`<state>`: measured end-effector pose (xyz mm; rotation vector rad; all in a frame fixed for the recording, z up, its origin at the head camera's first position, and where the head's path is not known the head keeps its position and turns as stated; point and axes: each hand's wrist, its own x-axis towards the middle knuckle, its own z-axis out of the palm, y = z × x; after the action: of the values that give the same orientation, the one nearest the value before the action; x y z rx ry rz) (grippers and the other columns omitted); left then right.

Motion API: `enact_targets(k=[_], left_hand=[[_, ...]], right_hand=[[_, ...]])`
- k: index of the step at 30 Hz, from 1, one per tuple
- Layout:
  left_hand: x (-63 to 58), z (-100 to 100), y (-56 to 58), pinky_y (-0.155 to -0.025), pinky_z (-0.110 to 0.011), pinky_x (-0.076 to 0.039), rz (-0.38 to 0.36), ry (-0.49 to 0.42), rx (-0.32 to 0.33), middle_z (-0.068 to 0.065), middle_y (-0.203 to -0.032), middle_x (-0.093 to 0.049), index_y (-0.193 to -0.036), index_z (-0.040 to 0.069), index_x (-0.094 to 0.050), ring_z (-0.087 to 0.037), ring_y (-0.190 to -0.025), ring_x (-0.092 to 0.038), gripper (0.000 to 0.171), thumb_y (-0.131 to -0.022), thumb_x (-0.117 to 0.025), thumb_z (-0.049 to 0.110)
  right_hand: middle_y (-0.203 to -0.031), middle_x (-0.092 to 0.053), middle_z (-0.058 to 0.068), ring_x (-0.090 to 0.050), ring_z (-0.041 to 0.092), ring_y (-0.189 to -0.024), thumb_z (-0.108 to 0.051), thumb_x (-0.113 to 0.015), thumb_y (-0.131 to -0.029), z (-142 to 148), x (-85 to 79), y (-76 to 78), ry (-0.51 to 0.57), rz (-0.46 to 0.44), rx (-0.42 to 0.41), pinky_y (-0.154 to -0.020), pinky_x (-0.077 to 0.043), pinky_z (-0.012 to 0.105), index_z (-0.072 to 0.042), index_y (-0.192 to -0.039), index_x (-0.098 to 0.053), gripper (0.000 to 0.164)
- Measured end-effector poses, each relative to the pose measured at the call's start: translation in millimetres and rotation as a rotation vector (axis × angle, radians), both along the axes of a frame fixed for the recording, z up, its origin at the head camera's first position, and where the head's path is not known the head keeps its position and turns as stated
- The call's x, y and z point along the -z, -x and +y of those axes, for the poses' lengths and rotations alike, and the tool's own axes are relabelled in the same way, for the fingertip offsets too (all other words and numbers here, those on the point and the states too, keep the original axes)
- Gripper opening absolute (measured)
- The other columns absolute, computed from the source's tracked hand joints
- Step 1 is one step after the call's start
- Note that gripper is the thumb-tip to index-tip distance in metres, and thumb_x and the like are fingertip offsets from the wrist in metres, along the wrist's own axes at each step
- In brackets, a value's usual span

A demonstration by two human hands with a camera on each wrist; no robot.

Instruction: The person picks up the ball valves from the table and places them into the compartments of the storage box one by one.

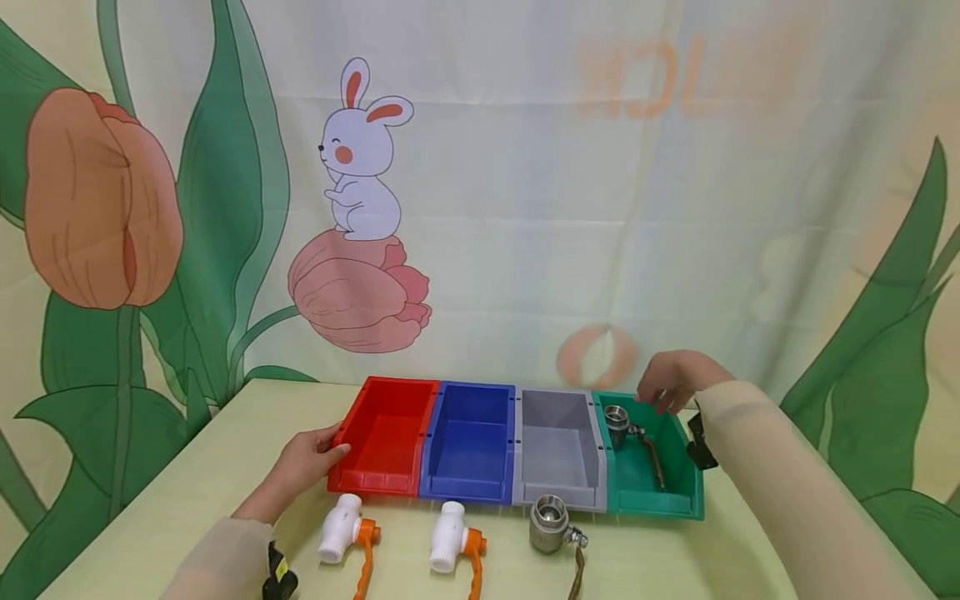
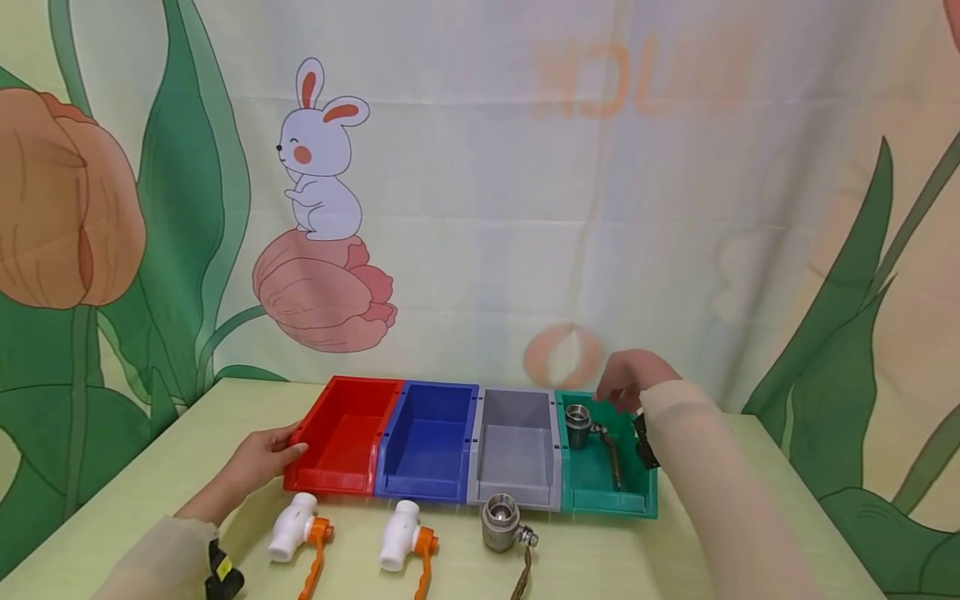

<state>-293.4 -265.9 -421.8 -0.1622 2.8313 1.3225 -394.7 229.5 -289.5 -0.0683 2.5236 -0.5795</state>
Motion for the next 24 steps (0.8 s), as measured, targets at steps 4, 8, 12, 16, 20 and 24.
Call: enact_targets(k=[4,8,12,16,20,24], left_hand=[[0.4,-0.2,0.5,-0.103,-0.046,-0.058,0.004,0.0,0.002,-0.031,-0.152,-0.048,-0.155,-0.004,-0.032,-0.045,-0.128,-0.058,0.059,-0.105,-0.056,0.014],[0.8,0.5,0.9,-0.104,-0.047,-0.057,0.003,-0.003,-0.001,-0.031,-0.152,-0.048,-0.155,-0.004,-0.032,-0.045,-0.128,-0.058,0.059,-0.105,-0.056,0.014],[1.2,0.7,0.7,-0.104,-0.047,-0.057,0.002,-0.007,-0.005,-0.031,-0.152,-0.048,-0.156,-0.004,-0.032,-0.046,-0.128,-0.058,0.059,-0.105,-0.056,0.014],[-0.4,1.1,-0.6,-0.104,-0.048,-0.057,0.007,-0.007,-0.003,-0.031,-0.152,-0.048,-0.156,-0.004,-0.032,-0.047,-0.128,-0.058,0.059,-0.105,-0.056,0.014],[-1.1,1.4,-0.7,-0.104,-0.048,-0.057,0.006,-0.005,-0.004,-0.032,-0.152,-0.048,-0.155,-0.005,-0.032,-0.046,-0.128,-0.058,0.059,-0.105,-0.056,0.013],[-0.3,1.5,0.2,-0.103,-0.047,-0.058,0.008,-0.001,-0.004,-0.032,-0.151,-0.048,-0.155,-0.005,-0.033,-0.046,-0.127,-0.058,0.059,-0.104,-0.056,0.014]], right_hand=[[-0.138,-0.058,0.032,-0.064,0.042,-0.124,-0.019,-0.059,-0.104,-0.4,-5.2,-3.5,0.015,0.028,-0.043,-0.104,-0.059,0.048,0.011,-0.136,-0.056,0.045],[-0.127,-0.065,0.025,-0.068,0.037,-0.115,-0.02,-0.059,-0.104,-1.8,-8.7,-8.2,0.04,0.059,-0.049,-0.099,-0.061,0.045,0.01,-0.134,-0.058,0.043],[-0.125,-0.067,0.024,-0.068,0.034,-0.111,-0.02,-0.059,-0.104,-4.6,-9.7,-14.7,0.062,0.095,-0.044,-0.097,-0.062,0.045,0.01,-0.136,-0.057,0.045],[-0.132,-0.065,0.028,-0.068,0.036,-0.113,-0.021,-0.061,-0.103,-7.8,-8.3,-21.9,0.071,0.132,-0.025,-0.099,-0.061,0.048,0.01,-0.137,-0.057,0.046],[-0.133,-0.064,0.029,-0.067,0.038,-0.114,-0.02,-0.062,-0.102,-8.8,-5.6,-30.1,0.104,0.162,-0.009,-0.1,-0.061,0.049,0.01,-0.136,-0.057,0.046],[-0.126,-0.067,0.028,-0.069,0.036,-0.108,-0.018,-0.061,-0.102,-8.7,-0.3,-38.0,0.141,0.213,-0.008,-0.095,-0.063,0.046,0.011,-0.132,-0.059,0.042]])
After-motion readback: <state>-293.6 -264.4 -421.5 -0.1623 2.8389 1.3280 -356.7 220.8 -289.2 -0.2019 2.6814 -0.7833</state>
